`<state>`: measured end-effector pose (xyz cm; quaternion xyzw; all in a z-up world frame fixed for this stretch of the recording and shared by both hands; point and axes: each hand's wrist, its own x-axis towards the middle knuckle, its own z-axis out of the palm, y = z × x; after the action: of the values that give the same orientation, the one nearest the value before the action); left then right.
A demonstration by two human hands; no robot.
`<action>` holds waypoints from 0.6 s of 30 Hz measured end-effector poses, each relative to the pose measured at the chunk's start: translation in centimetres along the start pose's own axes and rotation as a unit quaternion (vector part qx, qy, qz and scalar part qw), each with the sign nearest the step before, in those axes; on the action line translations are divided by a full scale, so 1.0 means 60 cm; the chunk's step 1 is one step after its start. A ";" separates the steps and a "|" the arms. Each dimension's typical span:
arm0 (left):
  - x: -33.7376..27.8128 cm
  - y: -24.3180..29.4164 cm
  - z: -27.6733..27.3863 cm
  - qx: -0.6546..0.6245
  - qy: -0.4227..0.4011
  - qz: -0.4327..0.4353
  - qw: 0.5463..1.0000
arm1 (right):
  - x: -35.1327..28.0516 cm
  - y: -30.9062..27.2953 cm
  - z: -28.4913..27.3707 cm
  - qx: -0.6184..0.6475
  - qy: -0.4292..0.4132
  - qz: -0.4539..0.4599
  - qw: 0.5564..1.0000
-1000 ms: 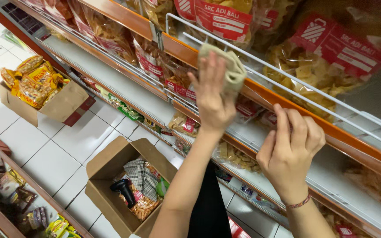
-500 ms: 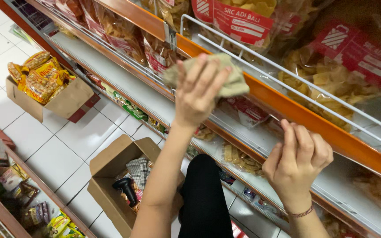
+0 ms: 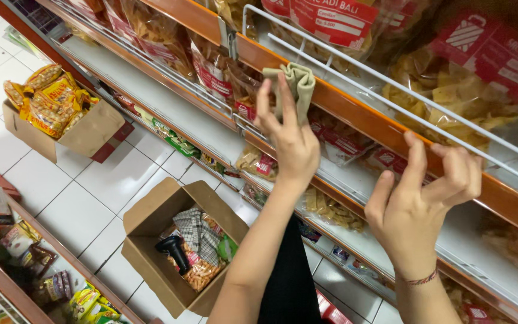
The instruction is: The person cleans the store shelves by spraying liquid from a green bottle onto the shelf surface and wiping it down with a cloth, then repeats the process on several items of packaged food before placing them back onto the shelves.
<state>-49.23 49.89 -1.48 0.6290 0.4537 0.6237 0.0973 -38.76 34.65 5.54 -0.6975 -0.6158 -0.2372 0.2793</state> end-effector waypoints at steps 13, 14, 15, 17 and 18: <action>0.010 -0.047 -0.003 0.068 -0.013 0.003 0.998 | -0.008 0.022 0.034 0.017 0.004 -0.001 1.000; -0.007 -0.035 -0.007 0.051 -0.030 0.029 0.998 | -0.007 0.021 0.035 0.020 0.008 0.000 1.000; -0.023 -0.023 -0.008 0.033 -0.048 0.055 0.997 | -0.007 0.021 0.036 0.022 0.011 0.003 1.000; -0.052 -0.001 -0.010 0.073 -0.070 0.154 0.983 | -0.005 0.020 0.038 0.021 0.010 0.008 1.000; -0.058 0.004 -0.012 0.094 -0.082 0.201 0.972 | -0.005 0.019 0.038 0.021 0.009 0.010 1.000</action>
<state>-49.08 47.01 -3.59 0.7628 0.3646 0.5314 -0.0529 -37.70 35.88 3.55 -0.6958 -0.6108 -0.2276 0.3016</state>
